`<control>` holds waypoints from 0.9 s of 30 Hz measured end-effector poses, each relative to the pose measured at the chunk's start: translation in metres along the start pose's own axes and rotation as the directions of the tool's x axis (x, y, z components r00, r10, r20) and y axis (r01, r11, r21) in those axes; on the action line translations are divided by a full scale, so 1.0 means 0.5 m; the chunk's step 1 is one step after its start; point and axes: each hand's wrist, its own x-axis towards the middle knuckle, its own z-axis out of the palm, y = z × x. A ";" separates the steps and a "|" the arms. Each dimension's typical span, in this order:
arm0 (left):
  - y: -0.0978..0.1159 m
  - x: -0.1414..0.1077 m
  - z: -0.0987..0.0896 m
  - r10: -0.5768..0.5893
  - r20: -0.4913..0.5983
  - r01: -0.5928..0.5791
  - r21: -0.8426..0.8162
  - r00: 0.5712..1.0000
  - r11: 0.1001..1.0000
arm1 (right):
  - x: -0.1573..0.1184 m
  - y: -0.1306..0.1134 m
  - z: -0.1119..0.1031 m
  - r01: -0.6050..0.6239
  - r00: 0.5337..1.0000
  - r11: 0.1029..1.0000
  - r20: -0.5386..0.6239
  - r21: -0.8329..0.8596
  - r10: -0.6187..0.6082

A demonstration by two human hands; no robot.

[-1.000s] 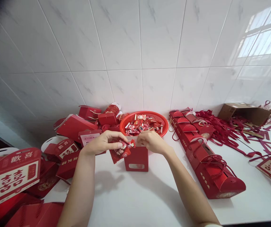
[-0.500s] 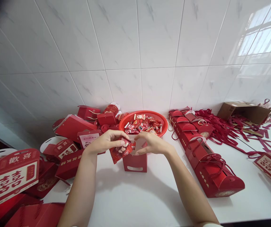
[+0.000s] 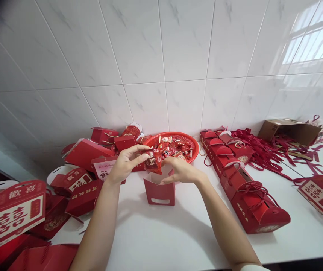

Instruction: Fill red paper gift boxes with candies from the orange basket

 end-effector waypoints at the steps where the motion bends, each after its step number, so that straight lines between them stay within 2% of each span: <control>1: -0.001 0.000 0.002 -0.017 0.036 0.017 -0.005 0.999 1.000 | 0.000 -0.001 0.000 -0.012 1.000 1.000 -0.005 -0.013 0.012; 4: -0.004 -0.001 0.006 -0.061 0.146 0.063 -0.009 0.987 0.998 | 0.000 -0.002 0.000 -0.025 1.000 0.999 -0.011 -0.036 0.025; 8: -0.012 -0.002 0.005 -0.016 0.247 0.016 -0.001 0.969 1.000 | 0.001 0.002 0.000 0.008 1.000 0.998 -0.007 -0.060 -0.009; 13: -0.020 0.001 0.005 0.060 0.285 -0.087 0.083 0.957 0.993 | 0.002 0.005 0.001 -0.008 1.000 0.998 -0.006 -0.060 0.008; 17: -0.020 0.004 0.010 0.060 0.309 -0.114 0.159 0.949 0.981 | 0.003 0.004 0.000 0.030 1.000 0.997 -0.004 -0.068 -0.030; 21: -0.021 0.007 0.012 0.055 0.292 -0.116 0.199 0.955 0.973 | 0.001 0.006 0.001 0.004 1.000 0.997 -0.017 -0.074 -0.005; 27: -0.017 0.001 0.013 0.072 0.122 -0.083 0.084 0.990 0.993 | 0.000 0.007 0.001 0.002 1.000 1.000 -0.011 -0.030 -0.002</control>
